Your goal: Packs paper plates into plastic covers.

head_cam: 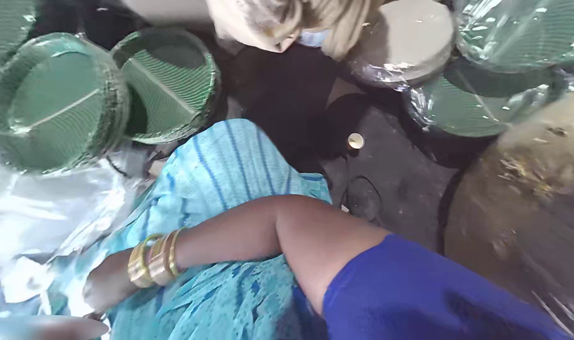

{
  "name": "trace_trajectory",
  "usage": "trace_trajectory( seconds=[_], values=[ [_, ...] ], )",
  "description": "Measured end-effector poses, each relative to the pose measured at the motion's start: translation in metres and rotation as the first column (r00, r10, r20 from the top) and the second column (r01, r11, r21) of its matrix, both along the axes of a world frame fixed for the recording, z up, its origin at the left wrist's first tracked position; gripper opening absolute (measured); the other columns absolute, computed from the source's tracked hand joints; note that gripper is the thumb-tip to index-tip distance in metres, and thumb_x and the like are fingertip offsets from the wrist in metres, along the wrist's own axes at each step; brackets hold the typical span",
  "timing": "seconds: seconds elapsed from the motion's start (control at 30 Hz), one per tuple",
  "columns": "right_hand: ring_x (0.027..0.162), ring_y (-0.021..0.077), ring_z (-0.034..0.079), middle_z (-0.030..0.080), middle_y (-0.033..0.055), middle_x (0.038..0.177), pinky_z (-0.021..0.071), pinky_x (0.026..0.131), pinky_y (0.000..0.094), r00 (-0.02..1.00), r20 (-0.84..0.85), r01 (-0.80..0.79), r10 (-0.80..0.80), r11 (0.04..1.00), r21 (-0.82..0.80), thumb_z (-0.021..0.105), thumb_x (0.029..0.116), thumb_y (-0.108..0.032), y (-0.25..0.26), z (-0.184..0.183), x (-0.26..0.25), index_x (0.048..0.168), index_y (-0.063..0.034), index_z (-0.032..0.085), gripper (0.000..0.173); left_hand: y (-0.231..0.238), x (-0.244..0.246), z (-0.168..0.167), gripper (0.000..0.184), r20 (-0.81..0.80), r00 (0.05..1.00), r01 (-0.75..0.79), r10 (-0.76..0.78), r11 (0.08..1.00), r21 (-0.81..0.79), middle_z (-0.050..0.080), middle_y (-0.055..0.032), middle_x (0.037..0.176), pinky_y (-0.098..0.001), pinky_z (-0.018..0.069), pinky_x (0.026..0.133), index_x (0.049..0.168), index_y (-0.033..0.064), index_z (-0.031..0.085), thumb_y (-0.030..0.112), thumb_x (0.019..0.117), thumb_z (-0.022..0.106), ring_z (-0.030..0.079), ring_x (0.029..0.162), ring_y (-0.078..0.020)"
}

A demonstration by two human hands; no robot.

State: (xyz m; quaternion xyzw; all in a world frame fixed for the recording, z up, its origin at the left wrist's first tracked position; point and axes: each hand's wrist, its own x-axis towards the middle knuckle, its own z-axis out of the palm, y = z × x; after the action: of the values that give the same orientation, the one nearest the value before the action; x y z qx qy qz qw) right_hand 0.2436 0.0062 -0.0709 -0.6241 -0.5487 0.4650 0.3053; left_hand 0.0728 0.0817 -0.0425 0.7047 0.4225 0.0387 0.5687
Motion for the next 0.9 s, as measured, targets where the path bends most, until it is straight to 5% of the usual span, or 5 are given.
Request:
trace_trajectory(
  seconds=[0.13, 0.33, 0.47, 0.67, 0.9],
  values=[
    [0.125, 0.0405, 0.060, 0.064, 0.0261, 0.132, 0.0474, 0.103, 0.0589, 0.987, 0.146, -0.049, 0.061, 0.995, -0.088, 0.059, 0.1019, -0.011, -0.022, 0.028, 0.029, 0.132, 0.0064, 0.062, 0.035, -0.006, -0.008, 0.009, 0.022, -0.118, 0.990, -0.053, 0.078, 0.977, 0.206, 0.065, 0.0008, 0.092, -0.0219, 0.0576, 0.075, 0.114, -0.0082, 0.057, 0.000, 0.0939, 0.060, 0.065, 0.079, -0.0015],
    [0.114, 0.0378, 0.067, 0.069, 0.0216, 0.123, 0.0548, 0.094, 0.0529, 0.863, 0.308, 0.218, -0.400, 0.846, 0.487, 0.067, 0.0897, -0.004, -0.016, 0.026, 0.040, 0.122, 0.0008, 0.070, 0.033, -0.011, -0.012, 0.011, 0.018, -0.075, 0.991, -0.077, 0.111, 0.930, 0.360, 0.073, -0.0088, 0.097, -0.0248, 0.0557, 0.083, 0.105, -0.0058, 0.071, 0.009, 0.0986, 0.064, 0.067, 0.086, -0.0047],
    [0.131, 0.0376, 0.056, 0.067, 0.0157, 0.133, 0.0457, 0.101, 0.0608, 0.911, 0.377, -0.084, -0.165, 0.823, 0.562, 0.079, 0.0825, -0.013, -0.014, 0.015, 0.035, 0.128, -0.0064, 0.071, 0.047, -0.011, -0.012, 0.010, 0.011, -0.083, 0.996, -0.003, 0.038, 0.923, 0.385, 0.072, -0.0111, 0.100, -0.0352, 0.0559, 0.090, 0.099, -0.0014, 0.074, 0.008, 0.0932, 0.071, 0.068, 0.095, -0.0144],
    [0.109, 0.0366, 0.066, 0.073, 0.0159, 0.099, 0.0396, 0.105, 0.0620, 0.834, 0.524, -0.355, 0.172, 0.894, 0.271, 0.070, 0.0915, -0.006, -0.014, 0.012, 0.025, 0.104, -0.0036, 0.078, 0.015, -0.025, -0.012, 0.003, 0.011, -0.088, 0.996, 0.034, 0.004, 0.901, 0.432, 0.071, -0.0121, 0.091, -0.0434, 0.0546, 0.084, 0.087, -0.0020, 0.073, 0.009, 0.0861, 0.078, 0.068, 0.088, -0.0213],
    [0.091, 0.0333, 0.070, 0.070, 0.0124, 0.080, 0.0469, 0.092, 0.0600, 0.820, 0.566, -0.392, 0.089, 0.807, 0.441, 0.069, 0.0858, -0.006, -0.014, -0.004, 0.023, 0.074, -0.0030, 0.071, 0.012, -0.022, -0.028, -0.005, 0.011, -0.088, 0.995, 0.089, -0.056, 0.895, 0.436, 0.073, -0.0144, 0.099, -0.0493, 0.0542, 0.089, 0.095, -0.0008, 0.075, 0.008, 0.0889, 0.075, 0.069, 0.096, -0.0277]
  ],
)
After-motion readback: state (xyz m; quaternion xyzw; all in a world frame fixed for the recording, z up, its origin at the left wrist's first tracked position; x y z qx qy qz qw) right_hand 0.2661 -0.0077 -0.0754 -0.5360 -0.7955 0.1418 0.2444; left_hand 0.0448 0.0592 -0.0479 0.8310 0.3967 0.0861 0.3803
